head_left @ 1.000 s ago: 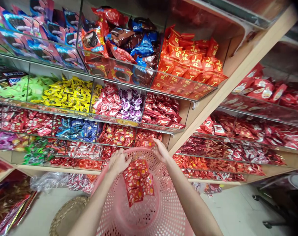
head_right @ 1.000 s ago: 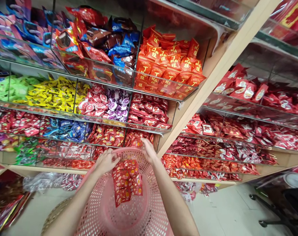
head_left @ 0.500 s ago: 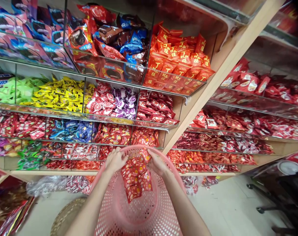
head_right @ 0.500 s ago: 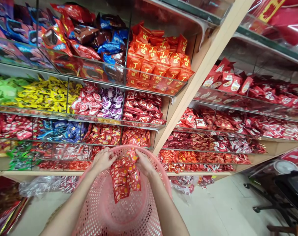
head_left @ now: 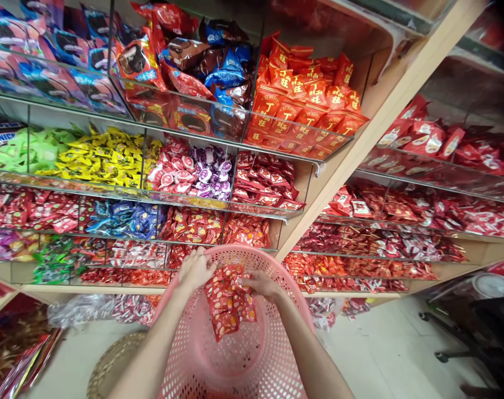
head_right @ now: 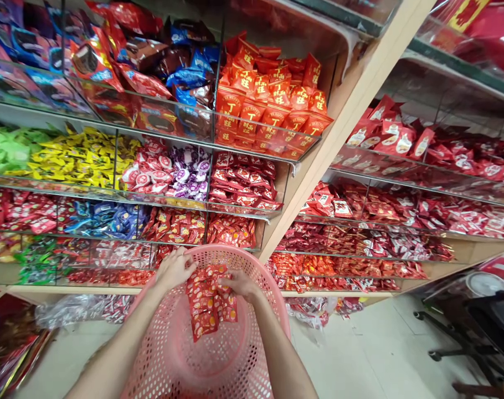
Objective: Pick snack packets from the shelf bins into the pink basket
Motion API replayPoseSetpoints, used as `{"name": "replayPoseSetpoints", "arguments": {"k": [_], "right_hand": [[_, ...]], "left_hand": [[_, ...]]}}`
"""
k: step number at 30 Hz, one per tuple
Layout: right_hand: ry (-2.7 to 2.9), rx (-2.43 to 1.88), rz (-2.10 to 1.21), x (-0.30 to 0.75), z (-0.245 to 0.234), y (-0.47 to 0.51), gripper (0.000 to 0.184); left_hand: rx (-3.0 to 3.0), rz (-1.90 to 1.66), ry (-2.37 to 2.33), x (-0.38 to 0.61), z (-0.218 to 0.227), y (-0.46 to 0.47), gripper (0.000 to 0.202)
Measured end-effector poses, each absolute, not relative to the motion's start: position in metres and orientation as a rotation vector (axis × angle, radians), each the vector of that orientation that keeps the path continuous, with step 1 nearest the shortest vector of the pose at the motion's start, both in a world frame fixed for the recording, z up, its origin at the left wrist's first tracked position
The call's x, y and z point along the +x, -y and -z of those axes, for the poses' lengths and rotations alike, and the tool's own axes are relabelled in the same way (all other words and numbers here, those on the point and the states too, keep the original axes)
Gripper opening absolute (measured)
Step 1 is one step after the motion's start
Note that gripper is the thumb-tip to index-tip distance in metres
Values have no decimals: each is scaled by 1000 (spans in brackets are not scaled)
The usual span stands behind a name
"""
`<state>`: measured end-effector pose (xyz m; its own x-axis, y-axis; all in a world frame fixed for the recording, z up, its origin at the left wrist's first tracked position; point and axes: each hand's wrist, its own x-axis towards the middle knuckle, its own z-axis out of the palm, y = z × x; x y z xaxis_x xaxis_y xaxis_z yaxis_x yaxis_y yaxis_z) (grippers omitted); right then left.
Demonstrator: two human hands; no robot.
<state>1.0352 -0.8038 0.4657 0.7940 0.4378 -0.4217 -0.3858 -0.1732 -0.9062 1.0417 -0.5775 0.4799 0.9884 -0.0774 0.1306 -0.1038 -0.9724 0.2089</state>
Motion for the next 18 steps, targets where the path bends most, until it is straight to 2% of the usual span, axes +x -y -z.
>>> {"name": "replayPoseSetpoints", "arguments": {"k": [13, 18], "right_hand": [[-10, -1702, -604, 1037, -440, 788, 31], [-6, -2057, -397, 1041, -434, 790, 22]], "left_hand": [[2883, -217, 161, 1042, -477, 577, 31], [2875, -229, 171, 1043, -476, 576, 31]]}}
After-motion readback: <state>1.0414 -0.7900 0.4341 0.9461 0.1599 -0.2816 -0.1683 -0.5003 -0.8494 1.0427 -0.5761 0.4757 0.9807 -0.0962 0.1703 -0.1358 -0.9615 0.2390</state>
